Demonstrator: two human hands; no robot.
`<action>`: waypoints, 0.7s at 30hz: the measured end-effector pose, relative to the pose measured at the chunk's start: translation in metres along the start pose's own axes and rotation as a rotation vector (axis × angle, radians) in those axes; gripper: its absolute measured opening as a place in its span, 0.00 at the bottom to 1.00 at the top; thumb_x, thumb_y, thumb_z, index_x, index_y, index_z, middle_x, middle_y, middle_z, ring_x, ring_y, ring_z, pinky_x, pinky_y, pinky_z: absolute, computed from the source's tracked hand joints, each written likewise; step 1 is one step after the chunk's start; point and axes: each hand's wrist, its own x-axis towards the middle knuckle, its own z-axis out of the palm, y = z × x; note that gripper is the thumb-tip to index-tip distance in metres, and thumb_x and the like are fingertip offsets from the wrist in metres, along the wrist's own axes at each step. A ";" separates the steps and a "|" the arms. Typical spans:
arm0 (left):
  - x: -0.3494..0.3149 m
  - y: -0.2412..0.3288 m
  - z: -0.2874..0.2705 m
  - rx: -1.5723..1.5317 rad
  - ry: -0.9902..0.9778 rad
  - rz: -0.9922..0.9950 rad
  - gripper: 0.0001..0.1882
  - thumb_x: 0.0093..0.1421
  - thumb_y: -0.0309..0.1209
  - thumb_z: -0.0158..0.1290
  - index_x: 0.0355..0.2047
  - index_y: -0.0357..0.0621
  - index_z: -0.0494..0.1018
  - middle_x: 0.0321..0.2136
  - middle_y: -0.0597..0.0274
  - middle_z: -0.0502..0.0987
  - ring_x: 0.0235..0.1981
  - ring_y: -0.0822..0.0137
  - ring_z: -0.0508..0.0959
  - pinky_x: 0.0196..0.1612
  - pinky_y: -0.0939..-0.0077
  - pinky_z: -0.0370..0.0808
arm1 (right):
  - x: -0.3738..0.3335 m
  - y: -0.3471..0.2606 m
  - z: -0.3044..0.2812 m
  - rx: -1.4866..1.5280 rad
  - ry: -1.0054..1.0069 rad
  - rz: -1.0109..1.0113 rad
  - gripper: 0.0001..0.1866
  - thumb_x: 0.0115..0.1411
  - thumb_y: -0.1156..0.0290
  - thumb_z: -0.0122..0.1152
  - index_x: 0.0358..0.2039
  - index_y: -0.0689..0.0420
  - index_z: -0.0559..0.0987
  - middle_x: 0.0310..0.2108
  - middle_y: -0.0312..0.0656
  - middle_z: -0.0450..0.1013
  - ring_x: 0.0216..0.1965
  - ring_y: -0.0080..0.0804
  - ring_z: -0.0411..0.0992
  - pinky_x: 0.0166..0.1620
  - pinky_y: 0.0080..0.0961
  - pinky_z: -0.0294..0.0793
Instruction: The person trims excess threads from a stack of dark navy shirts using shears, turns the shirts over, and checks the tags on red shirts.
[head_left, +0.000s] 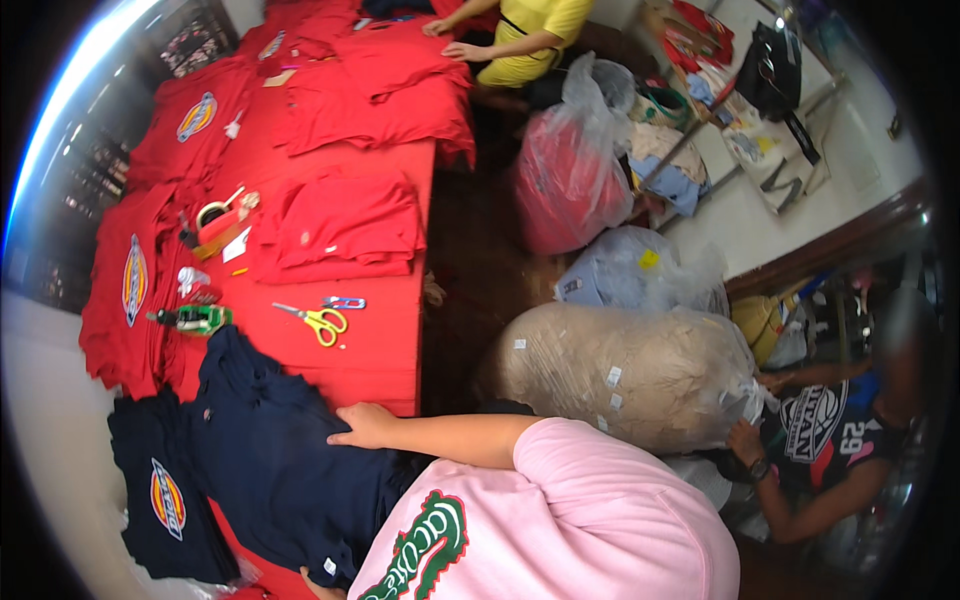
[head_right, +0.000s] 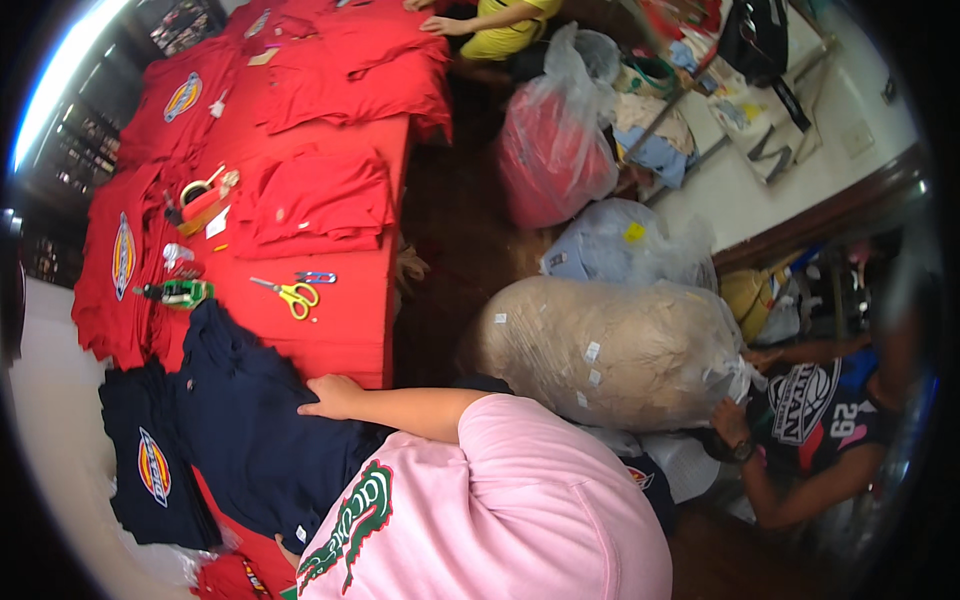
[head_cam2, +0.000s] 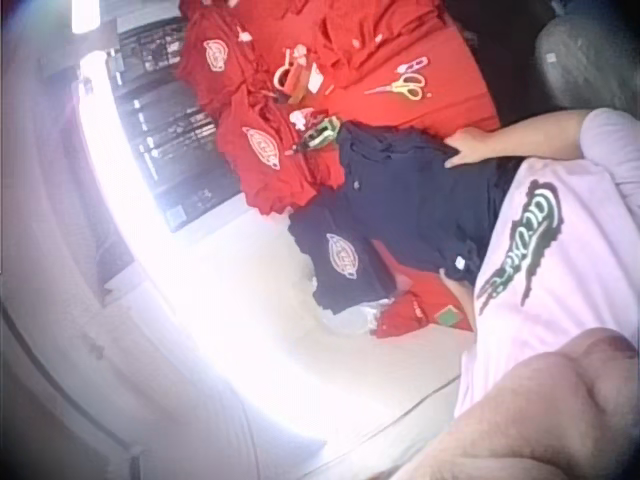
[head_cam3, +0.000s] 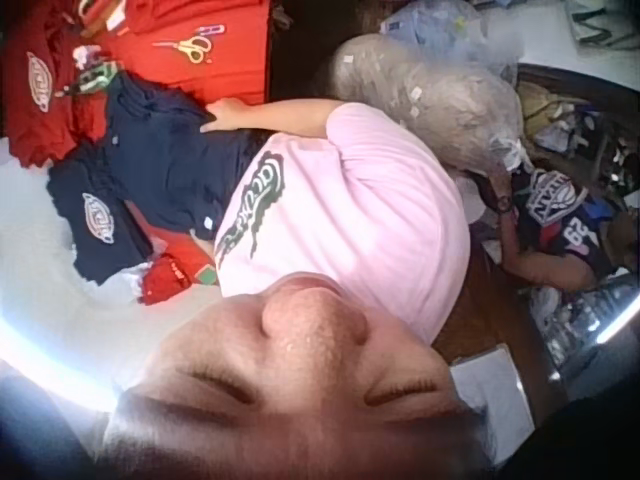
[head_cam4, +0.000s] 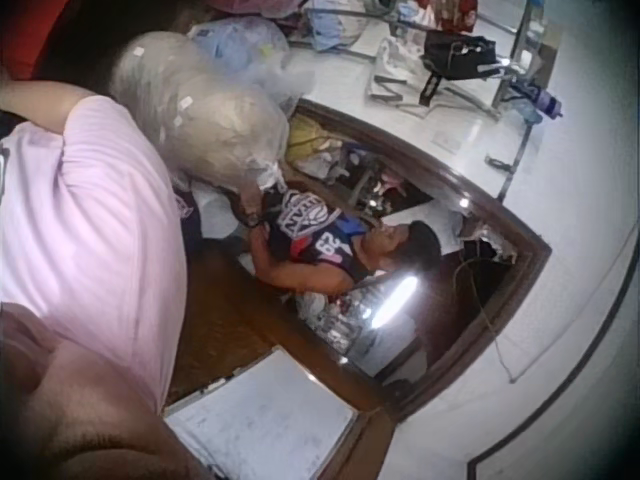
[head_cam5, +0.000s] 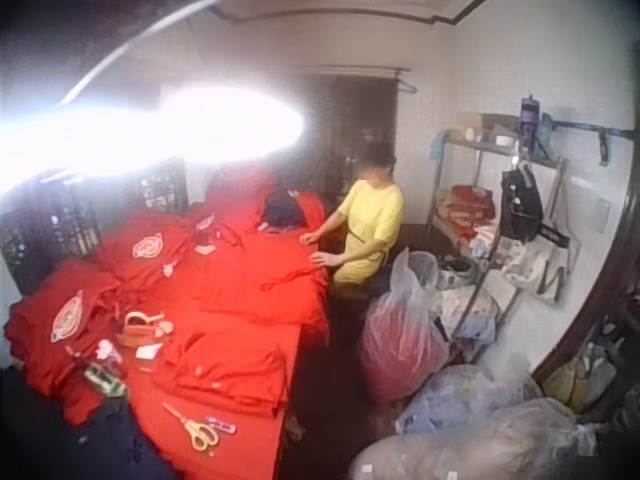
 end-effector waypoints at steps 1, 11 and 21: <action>0.000 0.003 0.006 0.021 0.003 -0.017 0.42 0.63 0.50 0.63 0.68 0.34 0.66 0.64 0.46 0.74 0.60 0.48 0.78 0.65 0.54 0.76 | -0.003 0.002 -0.003 0.024 0.016 0.010 0.35 0.60 0.39 0.66 0.44 0.65 0.82 0.43 0.60 0.81 0.50 0.59 0.79 0.55 0.52 0.76; 0.003 0.021 0.031 0.095 0.011 -0.133 0.42 0.64 0.53 0.62 0.68 0.35 0.66 0.64 0.47 0.74 0.60 0.48 0.79 0.65 0.53 0.76 | 0.005 0.019 -0.007 0.117 0.019 0.008 0.32 0.59 0.40 0.67 0.39 0.63 0.84 0.40 0.60 0.81 0.46 0.60 0.80 0.52 0.54 0.77; 0.022 0.043 -0.002 0.099 -0.064 -0.211 0.43 0.65 0.55 0.61 0.69 0.36 0.66 0.64 0.47 0.75 0.60 0.48 0.79 0.65 0.52 0.76 | 0.005 0.021 0.005 0.063 0.114 -0.007 0.32 0.60 0.38 0.65 0.37 0.61 0.84 0.34 0.58 0.81 0.40 0.61 0.80 0.46 0.53 0.78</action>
